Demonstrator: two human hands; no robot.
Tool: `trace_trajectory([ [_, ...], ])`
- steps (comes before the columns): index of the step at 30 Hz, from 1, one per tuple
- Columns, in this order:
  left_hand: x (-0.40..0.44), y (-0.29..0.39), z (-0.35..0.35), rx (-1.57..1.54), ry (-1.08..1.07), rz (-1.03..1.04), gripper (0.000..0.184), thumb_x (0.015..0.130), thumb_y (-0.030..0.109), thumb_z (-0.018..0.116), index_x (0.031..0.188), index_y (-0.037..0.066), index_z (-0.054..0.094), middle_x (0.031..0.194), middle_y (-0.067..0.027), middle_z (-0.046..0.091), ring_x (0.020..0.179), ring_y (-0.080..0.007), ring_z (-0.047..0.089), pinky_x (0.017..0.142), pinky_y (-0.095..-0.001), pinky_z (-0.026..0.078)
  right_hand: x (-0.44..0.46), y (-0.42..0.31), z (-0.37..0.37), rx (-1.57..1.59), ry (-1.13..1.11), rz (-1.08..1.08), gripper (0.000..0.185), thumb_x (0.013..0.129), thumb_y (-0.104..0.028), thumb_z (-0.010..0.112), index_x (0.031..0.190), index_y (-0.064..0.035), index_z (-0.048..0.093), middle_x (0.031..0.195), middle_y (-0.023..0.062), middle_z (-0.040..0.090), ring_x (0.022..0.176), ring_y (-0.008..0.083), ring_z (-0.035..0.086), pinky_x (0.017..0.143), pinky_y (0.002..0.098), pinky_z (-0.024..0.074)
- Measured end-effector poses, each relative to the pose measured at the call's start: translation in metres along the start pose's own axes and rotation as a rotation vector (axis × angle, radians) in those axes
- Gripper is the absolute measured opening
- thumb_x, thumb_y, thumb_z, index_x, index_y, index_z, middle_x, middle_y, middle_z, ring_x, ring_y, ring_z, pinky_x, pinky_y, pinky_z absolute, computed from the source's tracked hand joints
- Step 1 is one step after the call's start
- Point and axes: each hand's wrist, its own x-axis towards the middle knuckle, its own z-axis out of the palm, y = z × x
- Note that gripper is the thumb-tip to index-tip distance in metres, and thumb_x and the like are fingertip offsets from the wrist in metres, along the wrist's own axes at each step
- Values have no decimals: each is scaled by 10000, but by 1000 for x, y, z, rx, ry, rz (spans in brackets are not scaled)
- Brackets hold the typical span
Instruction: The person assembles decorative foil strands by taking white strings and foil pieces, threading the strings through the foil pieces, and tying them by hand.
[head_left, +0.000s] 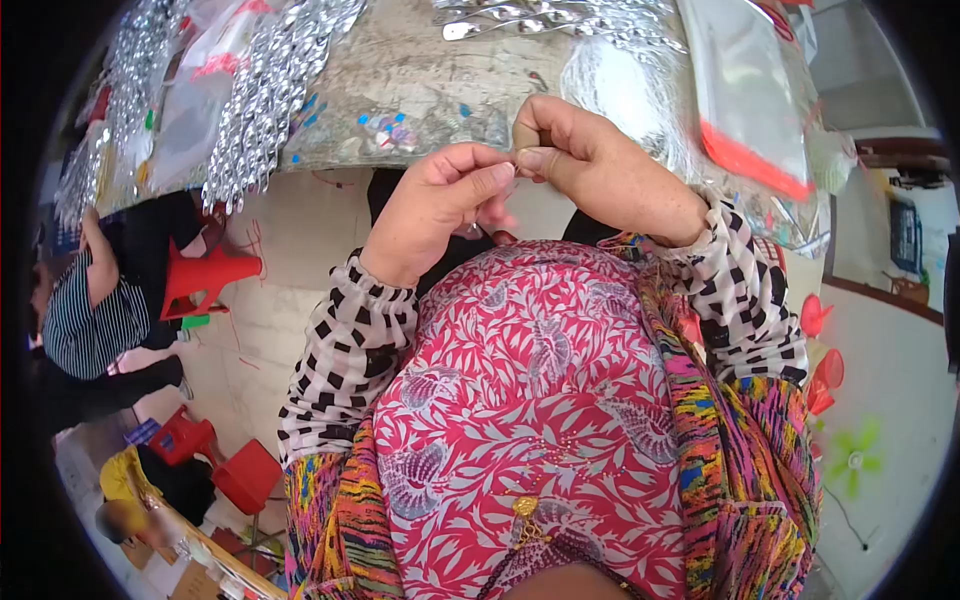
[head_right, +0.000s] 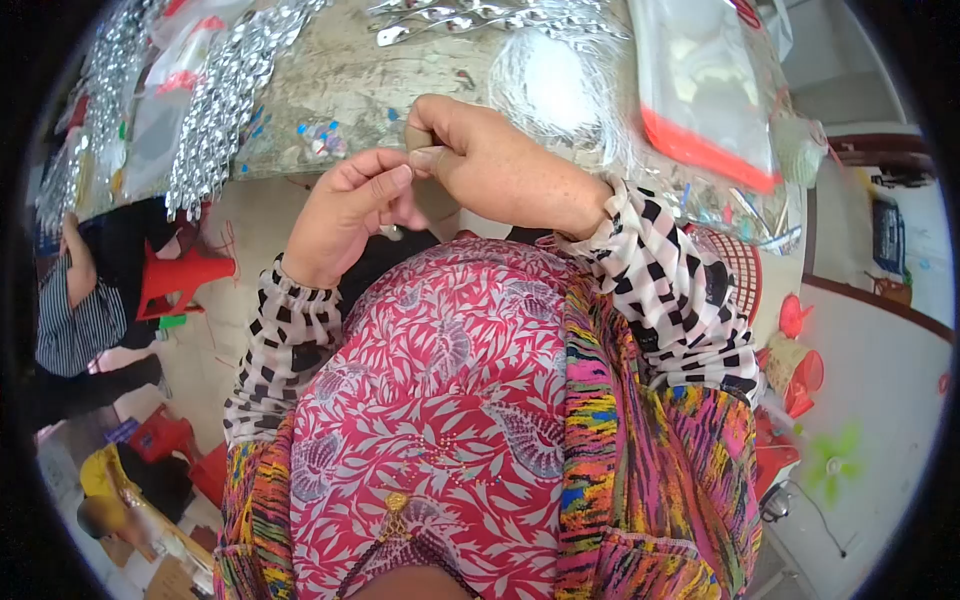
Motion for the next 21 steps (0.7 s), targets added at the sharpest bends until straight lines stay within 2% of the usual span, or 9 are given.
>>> trace_trajectory([
  [1, 2, 1, 3, -54, 12, -47, 168, 925, 158, 601, 1016, 18, 619, 855, 1, 617, 686, -60, 580, 631, -206, 493, -3, 2, -2, -14, 12, -5, 65, 917, -54, 536, 896, -63, 475, 765, -59, 442, 711, 26, 393, 624, 203, 347],
  [2, 2, 3, 10, -28, 54, -56, 147, 908, 151, 625, 980, 24, 633, 770, 36, 588, 575, -23, 490, 537, -166, 410, -5, 5, -4, -26, 22, -10, 64, 918, -51, 533, 899, -64, 473, 767, -58, 448, 714, 28, 398, 628, 204, 350],
  [6, 2, 1, 22, -64, 154, -84, 125, 889, 137, 642, 958, 33, 646, 734, 55, 576, 549, -1, 419, 482, -163, 314, -11, 24, -9, 72, 20, -21, 53, 926, -77, 542, 921, -67, 490, 780, -49, 477, 724, 36, 427, 649, 201, 364],
  [8, 2, -1, 25, -31, 236, -70, 122, 874, 119, 648, 964, 37, 650, 718, 65, 568, 536, 6, 368, 474, -165, 274, -12, 35, -8, 373, 32, 32, 74, 948, -135, 542, 975, -68, 523, 828, -31, 542, 744, 47, 474, 694, 204, 399],
  [9, 2, -2, 25, -25, 241, -75, 122, 874, 119, 648, 964, 37, 650, 718, 65, 568, 536, 6, 368, 474, -165, 274, -13, 37, -7, 382, 31, 30, 74, 948, -135, 542, 975, -68, 523, 828, -31, 542, 744, 47, 474, 694, 204, 399],
  [11, 3, -5, 26, -19, 276, -39, 107, 883, 77, 623, 975, 21, 634, 761, 42, 593, 499, 7, 356, 446, -168, 271, -19, 40, -4, 634, 269, 103, 146, 970, -200, 523, 1020, -66, 553, 887, -13, 591, 769, 57, 509, 739, 211, 428],
  [18, 8, -7, 40, 103, 316, -43, 115, 884, 94, 629, 973, 22, 640, 708, 65, 559, 497, 8, 347, 446, -172, 247, -50, 58, 5, 569, 266, 136, 238, 977, -228, 513, 1103, -40, 588, 974, -3, 618, 829, 54, 521, 779, 217, 437],
  [20, 10, -8, 44, 112, 278, 4, 109, 879, 75, 628, 971, 22, 652, 831, 32, 628, 692, -17, 517, 596, -166, 407, -52, 56, 7, 516, 266, 114, 220, 965, -198, 533, 1106, -39, 589, 973, -9, 615, 839, 52, 521, 779, 213, 434],
  [21, 10, -9, 45, 113, 276, 1, 109, 879, 75, 628, 971, 22, 652, 831, 32, 628, 692, -17, 517, 596, -166, 407, -52, 55, 8, 459, 257, 91, 207, 953, -169, 554, 1110, -39, 590, 972, -15, 612, 849, 49, 520, 779, 210, 431],
])
